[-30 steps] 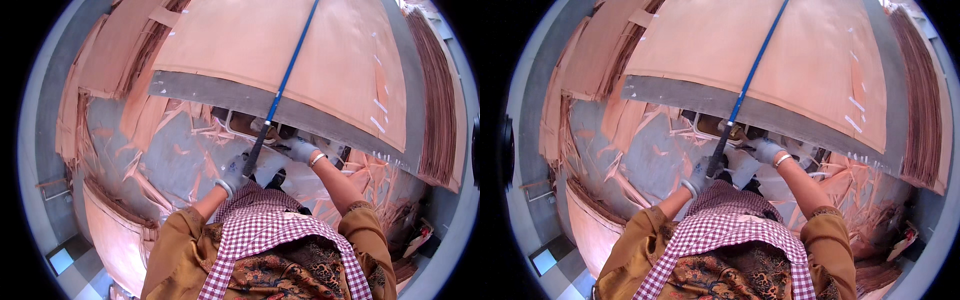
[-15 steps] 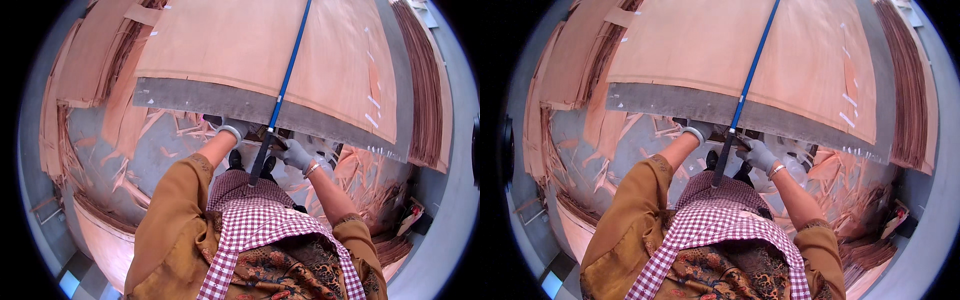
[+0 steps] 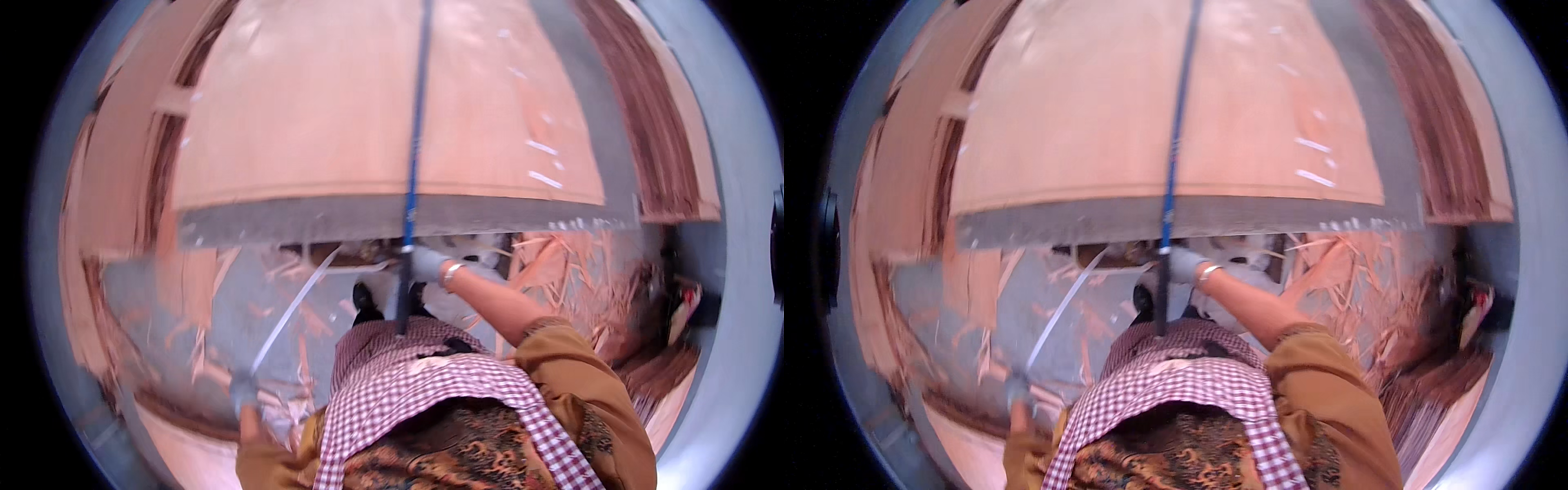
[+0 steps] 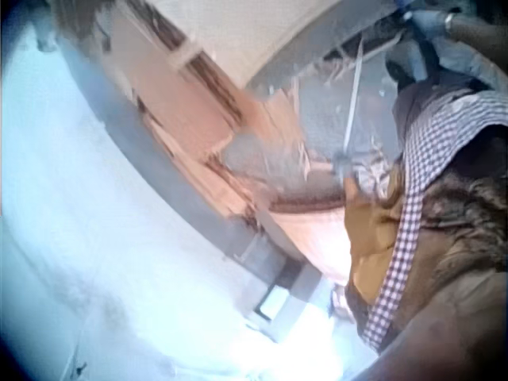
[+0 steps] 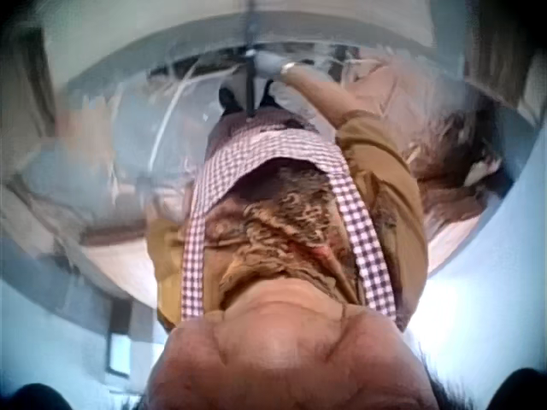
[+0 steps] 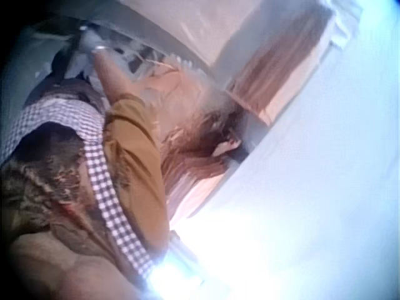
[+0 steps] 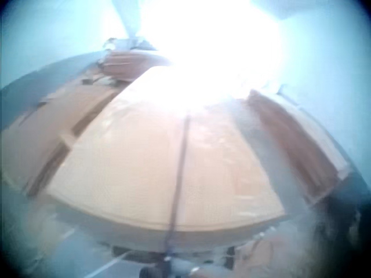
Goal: The person cuts strips of wood veneer using a hand knife and a straight-edge guide, then gathers and folds long pieces of veneer by hand.
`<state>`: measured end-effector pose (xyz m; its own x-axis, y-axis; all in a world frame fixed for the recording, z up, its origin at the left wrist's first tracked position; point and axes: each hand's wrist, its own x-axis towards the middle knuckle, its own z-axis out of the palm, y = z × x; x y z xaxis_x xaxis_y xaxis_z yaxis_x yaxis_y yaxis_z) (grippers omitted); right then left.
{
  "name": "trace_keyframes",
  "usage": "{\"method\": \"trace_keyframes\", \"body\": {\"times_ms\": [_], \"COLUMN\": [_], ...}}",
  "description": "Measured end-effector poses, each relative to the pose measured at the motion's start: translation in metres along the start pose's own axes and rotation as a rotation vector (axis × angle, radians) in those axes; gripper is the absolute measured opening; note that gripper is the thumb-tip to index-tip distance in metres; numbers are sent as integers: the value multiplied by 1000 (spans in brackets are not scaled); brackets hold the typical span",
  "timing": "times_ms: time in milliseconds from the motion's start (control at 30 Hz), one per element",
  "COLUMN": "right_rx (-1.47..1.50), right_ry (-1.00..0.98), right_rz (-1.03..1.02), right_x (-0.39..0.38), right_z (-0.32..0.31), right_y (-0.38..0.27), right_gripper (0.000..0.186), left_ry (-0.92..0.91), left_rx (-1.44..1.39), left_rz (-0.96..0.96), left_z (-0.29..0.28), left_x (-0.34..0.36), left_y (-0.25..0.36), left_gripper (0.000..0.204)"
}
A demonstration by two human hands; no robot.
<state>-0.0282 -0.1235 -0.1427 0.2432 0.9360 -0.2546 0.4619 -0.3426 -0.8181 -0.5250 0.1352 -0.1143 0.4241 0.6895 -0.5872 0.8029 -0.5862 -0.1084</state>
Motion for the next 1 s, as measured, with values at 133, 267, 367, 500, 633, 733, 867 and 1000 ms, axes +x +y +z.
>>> {"method": "trace_keyframes", "body": {"times_ms": [133,267,367,500,633,733,867,1000], "right_rx": [-159,-76,-49,560,956,1020,1000,814], "right_ry": [-280,-210,-201,-144,17,46,332,560], "right_rz": [235,327,397,20,-97,-34,94,193], "right_x": [1,-50,-118,-154,-177,-205,-226,-197], "right_z": [-23,-71,-116,-144,-169,-193,-225,-290], "right_y": [-21,-52,-58,-108,-124,-97,-64,-25], "right_gripper": [29,30,24,26,24,23,21,23], "left_ry": [-390,-450,-533,-596,-453,-370,-422,-202], "left_rx": [221,137,-261,-716,-569,-597,-696,-1119], "left_rz": [-561,-352,325,962,1277,1214,1114,947], "left_z": [33,40,-83,-217,-299,-313,-310,-292], "left_x": [-148,-160,-99,-104,-90,-84,-58,-6], "left_y": [-122,-76,127,302,434,485,551,605], "left_gripper": [29,40,38,21,13,12,11,16]}}
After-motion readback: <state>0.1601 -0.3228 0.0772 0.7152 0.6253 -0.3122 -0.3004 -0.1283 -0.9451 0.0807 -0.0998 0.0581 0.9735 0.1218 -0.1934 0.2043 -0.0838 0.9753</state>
